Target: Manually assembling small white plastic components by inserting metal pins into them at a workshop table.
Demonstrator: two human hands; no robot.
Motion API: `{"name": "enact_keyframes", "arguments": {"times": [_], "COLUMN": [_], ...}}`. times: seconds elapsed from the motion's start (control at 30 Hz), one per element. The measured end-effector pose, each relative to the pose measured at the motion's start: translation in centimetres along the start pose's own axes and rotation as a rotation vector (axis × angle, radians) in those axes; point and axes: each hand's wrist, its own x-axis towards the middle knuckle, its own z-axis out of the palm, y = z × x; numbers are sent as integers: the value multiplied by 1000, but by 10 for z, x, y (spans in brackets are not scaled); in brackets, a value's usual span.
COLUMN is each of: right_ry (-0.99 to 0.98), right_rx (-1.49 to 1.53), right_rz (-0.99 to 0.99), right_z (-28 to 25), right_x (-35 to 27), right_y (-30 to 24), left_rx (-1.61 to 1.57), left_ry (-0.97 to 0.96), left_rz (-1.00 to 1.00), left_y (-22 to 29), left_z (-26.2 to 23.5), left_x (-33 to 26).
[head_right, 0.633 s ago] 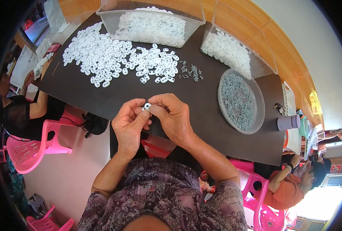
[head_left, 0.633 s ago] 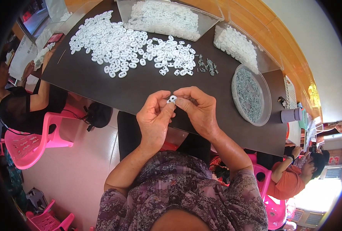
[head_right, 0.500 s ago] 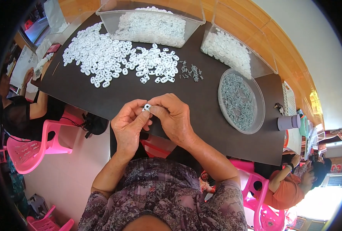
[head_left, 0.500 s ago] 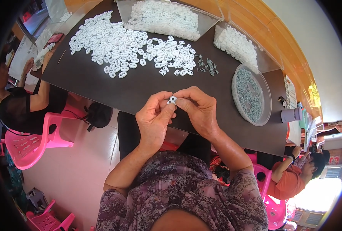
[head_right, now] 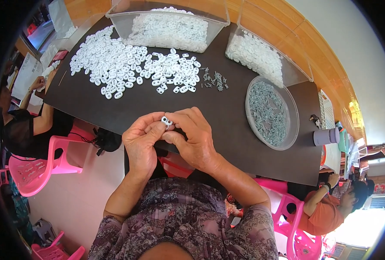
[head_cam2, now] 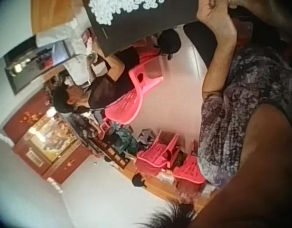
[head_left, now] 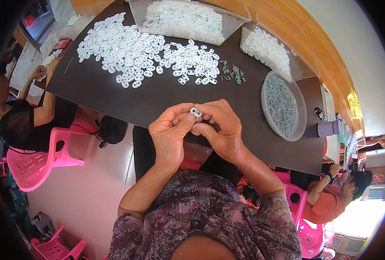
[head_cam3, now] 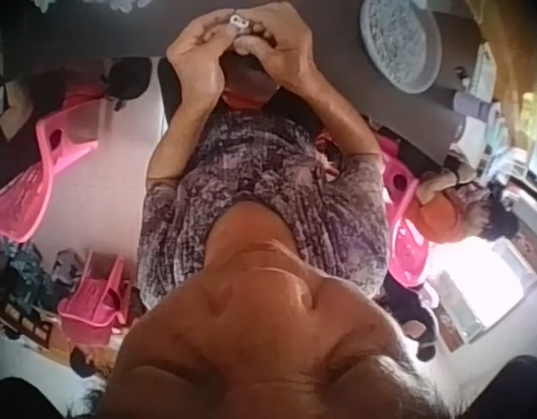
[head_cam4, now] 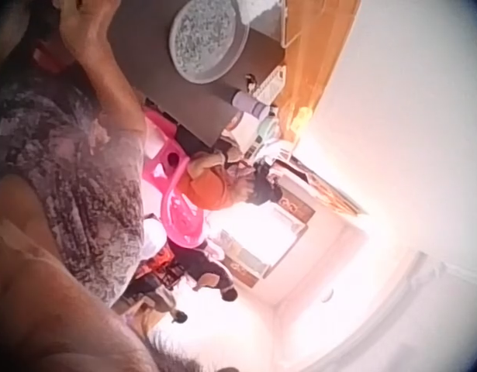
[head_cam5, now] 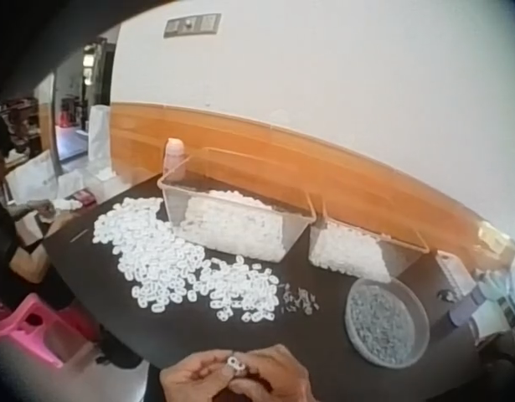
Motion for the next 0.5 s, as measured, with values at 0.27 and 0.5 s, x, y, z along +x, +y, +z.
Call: {"name": "enact_keyframes", "arguments": {"times": [0.27,0.5], "right_ry": [90,117], "right_rx": [-73,40], "right_rz": [-37,79], "right_z": [2,3], "right_x": [-3,-6], "right_y": [1,-7], "left_rx": [6,-4], "left_ry": [-23,-50], "left_rz": [-7,71], "left_y": [-3,-6], "left_z": [-3,-3], "left_x": [-3,-5]}}
